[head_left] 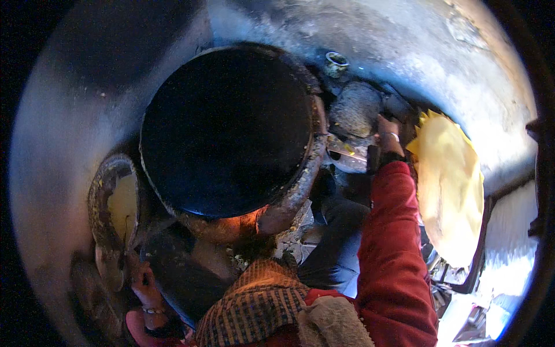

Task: The person pours batter onto a hot griddle, spreads it into a thin circle, cooks it, then folds and stacks the crepes. They repeat this process multiple times, occasionally tending the fire beneath the griddle.

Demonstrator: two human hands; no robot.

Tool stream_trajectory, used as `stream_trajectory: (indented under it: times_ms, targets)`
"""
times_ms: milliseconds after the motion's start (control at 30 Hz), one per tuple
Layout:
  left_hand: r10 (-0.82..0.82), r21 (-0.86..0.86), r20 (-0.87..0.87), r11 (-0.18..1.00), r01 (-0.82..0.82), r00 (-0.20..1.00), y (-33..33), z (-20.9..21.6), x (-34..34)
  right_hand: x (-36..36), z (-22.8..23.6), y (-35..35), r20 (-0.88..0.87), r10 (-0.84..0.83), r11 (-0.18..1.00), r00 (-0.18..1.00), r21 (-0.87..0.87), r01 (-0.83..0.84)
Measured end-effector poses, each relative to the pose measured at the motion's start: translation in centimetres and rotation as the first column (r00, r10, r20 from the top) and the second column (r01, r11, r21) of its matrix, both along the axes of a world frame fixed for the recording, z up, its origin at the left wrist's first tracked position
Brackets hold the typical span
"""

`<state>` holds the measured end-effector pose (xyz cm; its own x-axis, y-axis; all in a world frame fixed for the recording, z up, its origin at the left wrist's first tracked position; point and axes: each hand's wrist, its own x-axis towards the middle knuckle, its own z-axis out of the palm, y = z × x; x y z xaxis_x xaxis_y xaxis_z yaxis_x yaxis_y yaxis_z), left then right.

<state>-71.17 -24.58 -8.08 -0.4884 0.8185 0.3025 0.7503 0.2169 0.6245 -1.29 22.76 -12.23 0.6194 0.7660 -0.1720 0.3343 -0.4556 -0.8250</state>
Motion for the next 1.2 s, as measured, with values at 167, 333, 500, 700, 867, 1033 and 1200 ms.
stream_trajectory:
  times_ms: [167,333,500,700,867,1033,1200]
  targets:
    - [0.055,-0.081,-0.039,0.995,-0.058,0.998,0.6,-0.3,-2.1,-1.1,3.3,0.2,-0.477,-0.032,0.998,0.878,0.026,0.051]
    - [-0.101,-0.027,-0.165,0.995,0.098,0.981,3.0,0.1,-1.5,-6.9,6.3,1.9,0.087,0.247,0.821,0.965,0.511,-0.256]
    - [-0.145,0.027,-0.244,0.987,0.156,0.959,3.3,0.8,-1.2,-20.4,7.7,-1.8,0.842,0.141,0.762,0.521,0.244,-0.6]
    - [-0.107,-0.032,-0.25,0.994,0.102,0.962,3.7,0.1,0.7,-30.2,4.6,-1.2,0.92,0.362,0.649,0.154,-0.13,-0.75]
    - [-0.136,-0.114,-0.255,0.987,0.11,0.957,4.9,-0.3,0.1,-27.8,2.1,8.1,0.884,0.409,0.673,0.225,-0.126,-0.729]
    - [-0.164,-0.243,-0.245,0.964,0.103,0.956,6.7,0.9,-2.0,-30.0,3.0,19.9,0.834,0.466,0.688,0.296,-0.131,-0.714]
    - [-0.16,-0.146,-0.17,0.98,0.135,0.972,5.6,-0.9,-4.4,-42.0,6.4,23.7,0.877,0.47,0.596,0.093,-0.238,-0.767]
